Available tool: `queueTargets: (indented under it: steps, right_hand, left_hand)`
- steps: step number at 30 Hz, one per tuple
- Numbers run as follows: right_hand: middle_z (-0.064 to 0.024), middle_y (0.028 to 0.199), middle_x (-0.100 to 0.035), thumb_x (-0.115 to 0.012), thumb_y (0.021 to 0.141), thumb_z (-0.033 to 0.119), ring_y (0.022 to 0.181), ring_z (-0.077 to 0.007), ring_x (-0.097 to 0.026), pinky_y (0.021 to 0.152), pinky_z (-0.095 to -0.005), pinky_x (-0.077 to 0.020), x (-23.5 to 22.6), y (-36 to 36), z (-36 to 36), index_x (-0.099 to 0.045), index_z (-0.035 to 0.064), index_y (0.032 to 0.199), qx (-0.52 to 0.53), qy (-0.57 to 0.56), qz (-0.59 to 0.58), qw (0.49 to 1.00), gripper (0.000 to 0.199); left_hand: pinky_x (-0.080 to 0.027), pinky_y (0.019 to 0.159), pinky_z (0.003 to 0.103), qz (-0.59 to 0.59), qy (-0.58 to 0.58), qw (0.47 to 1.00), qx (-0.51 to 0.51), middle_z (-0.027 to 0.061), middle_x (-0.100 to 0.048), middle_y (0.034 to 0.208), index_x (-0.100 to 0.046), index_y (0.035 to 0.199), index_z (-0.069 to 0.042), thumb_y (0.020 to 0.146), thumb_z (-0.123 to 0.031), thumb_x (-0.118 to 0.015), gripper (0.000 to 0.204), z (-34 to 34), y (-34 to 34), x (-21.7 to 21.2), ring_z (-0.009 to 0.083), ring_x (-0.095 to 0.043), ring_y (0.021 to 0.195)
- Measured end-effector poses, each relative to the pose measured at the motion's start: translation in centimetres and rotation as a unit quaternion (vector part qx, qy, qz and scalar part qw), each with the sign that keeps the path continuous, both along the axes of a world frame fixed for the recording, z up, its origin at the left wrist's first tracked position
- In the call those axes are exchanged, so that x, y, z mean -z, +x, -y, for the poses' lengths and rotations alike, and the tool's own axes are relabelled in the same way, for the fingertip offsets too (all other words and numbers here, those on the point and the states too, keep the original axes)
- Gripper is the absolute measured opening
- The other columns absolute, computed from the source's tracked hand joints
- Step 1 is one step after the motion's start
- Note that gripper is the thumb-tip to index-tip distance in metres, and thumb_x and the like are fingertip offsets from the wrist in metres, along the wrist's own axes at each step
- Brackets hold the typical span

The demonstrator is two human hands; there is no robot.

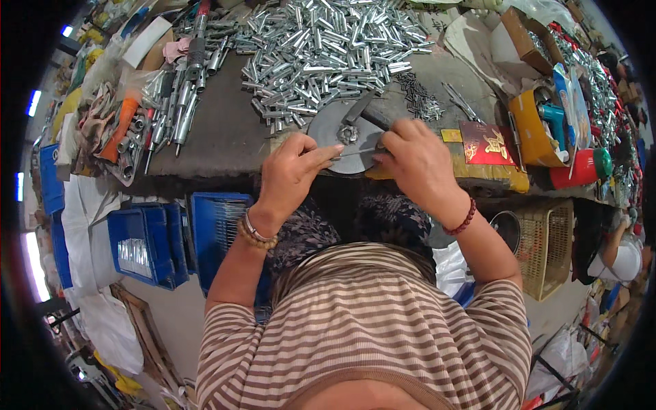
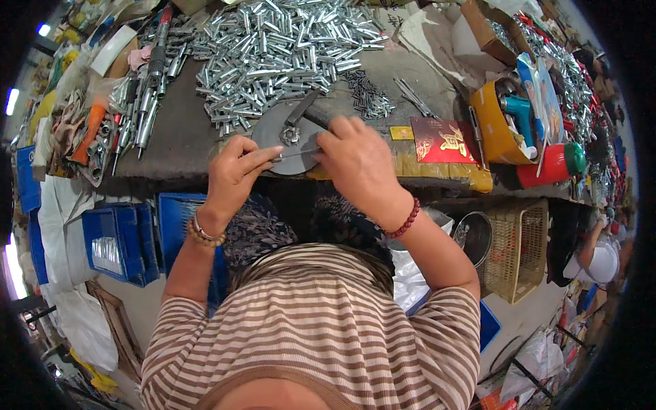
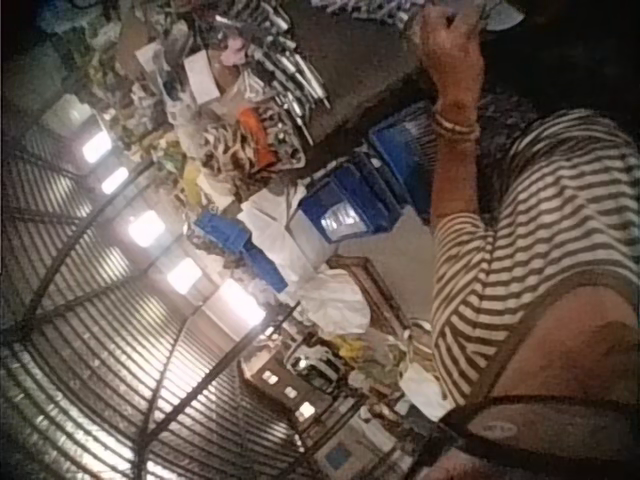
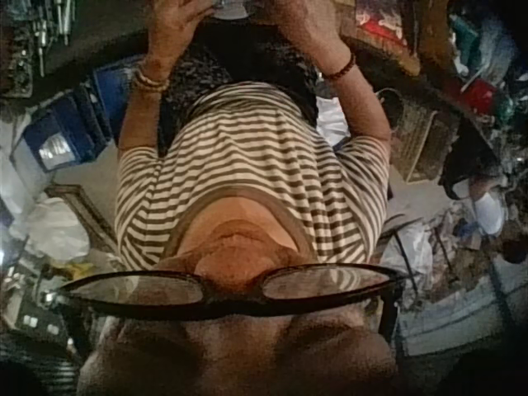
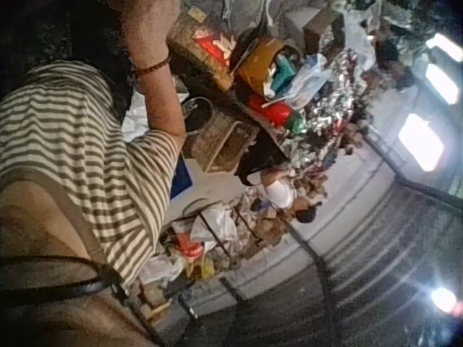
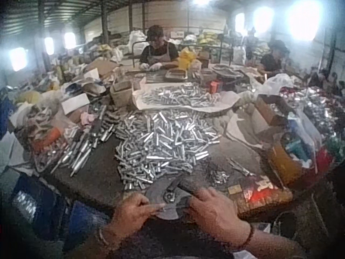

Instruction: The person assembles metal parts on a round metal base using a small hand tool and places the assembled pieces into a blue plastic container.

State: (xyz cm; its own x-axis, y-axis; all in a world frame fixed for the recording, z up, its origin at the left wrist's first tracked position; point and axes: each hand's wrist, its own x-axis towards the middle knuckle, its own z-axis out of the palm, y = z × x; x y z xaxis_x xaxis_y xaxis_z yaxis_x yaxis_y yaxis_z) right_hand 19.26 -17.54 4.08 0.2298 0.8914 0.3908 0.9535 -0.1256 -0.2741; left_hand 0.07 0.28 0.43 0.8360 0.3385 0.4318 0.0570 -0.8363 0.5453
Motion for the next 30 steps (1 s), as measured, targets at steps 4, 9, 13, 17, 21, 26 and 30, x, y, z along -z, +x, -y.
queueTargets:
  steps: [4,9,13,17,21,26,30]
  right_hand:
    - [-0.0111,0.096,-0.063,-0.081,0.084,0.012,0.095,-0.035,-0.066,0.077,-0.0475,-0.0538,0.7,-0.9,0.5,-0.06,0.0057,0.102,0.004,-0.042,-0.083,0.996,0.029]
    - [-0.0131,0.096,-0.064,-0.079,0.085,0.01,0.096,-0.037,-0.066,0.08,-0.048,-0.054,1.3,-0.8,0.2,-0.059,0.0051,0.103,-0.014,-0.015,-0.086,0.996,0.028]
    - [-0.0121,0.096,-0.064,-0.076,0.087,0.007,0.097,-0.036,-0.066,0.081,-0.0475,-0.0546,1.2,-0.7,0.4,-0.061,0.0056,0.104,-0.025,-0.011,-0.126,0.992,0.023]
    - [-0.0108,0.098,-0.065,-0.075,0.085,0.007,0.096,-0.0339,-0.066,0.08,-0.0466,-0.0547,1.4,-0.6,0.4,-0.063,0.0067,0.102,-0.029,-0.015,-0.105,0.994,0.021]
    - [-0.0083,0.101,-0.066,-0.078,0.081,0.009,0.1,-0.0309,-0.066,0.08,-0.0443,-0.0547,1.8,0.3,0.0,-0.067,0.0083,0.102,-0.048,-0.006,-0.034,0.998,0.024]
    - [-0.0083,0.105,-0.065,-0.079,0.078,0.009,0.103,-0.0306,-0.065,0.085,-0.0434,-0.0537,0.9,0.2,-0.2,-0.071,0.0091,0.109,-0.008,0.103,0.036,0.994,0.032]
    - [-0.0107,0.111,-0.065,-0.078,0.082,0.008,0.105,-0.0335,-0.064,0.087,-0.0442,-0.0535,2.1,1.8,0.6,-0.071,0.0084,0.115,0.076,0.011,0.04,0.996,0.034]
  left_hand:
    - [-0.051,0.067,0.037,0.013,0.002,1.0,-0.014,0.0016,-0.056,0.088,-0.083,0.115,-0.027,0.082,-0.01,-0.085,0.037,0.0,0.2,0.1,0.0217,-0.06,0.079]
    - [-0.051,0.069,0.037,0.03,0.038,0.999,-0.013,0.0012,-0.057,0.087,-0.083,0.114,-0.026,0.081,-0.01,-0.085,0.036,0.0,0.2,0.0,0.0218,-0.06,0.082]
    - [-0.051,0.071,0.038,0.026,0.02,0.999,-0.018,0.001,-0.056,0.087,-0.083,0.114,-0.026,0.081,-0.01,-0.085,0.037,0.0,0.1,0.0,0.0221,-0.059,0.083]
    - [-0.051,0.073,0.038,0.033,0.023,0.999,-0.018,0.001,-0.056,0.087,-0.084,0.113,-0.025,0.081,-0.009,-0.085,0.036,0.2,0.1,0.1,0.0223,-0.059,0.083]
    - [-0.051,0.073,0.037,0.039,0.027,0.999,-0.018,0.001,-0.056,0.087,-0.084,0.112,-0.025,0.081,-0.009,-0.085,0.035,0.1,0.2,0.2,0.0224,-0.059,0.084]
    - [-0.051,0.073,0.038,0.046,0.025,0.998,-0.031,0.0017,-0.056,0.088,-0.084,0.111,-0.025,0.081,-0.008,-0.085,0.034,0.3,-0.1,0.7,0.0233,-0.059,0.084]
    - [-0.05,0.074,0.035,0.055,0.0,0.998,-0.012,0.0047,-0.06,0.09,-0.084,0.114,-0.015,0.082,0.0,-0.083,0.035,0.4,0.1,0.3,0.0234,-0.059,0.084]
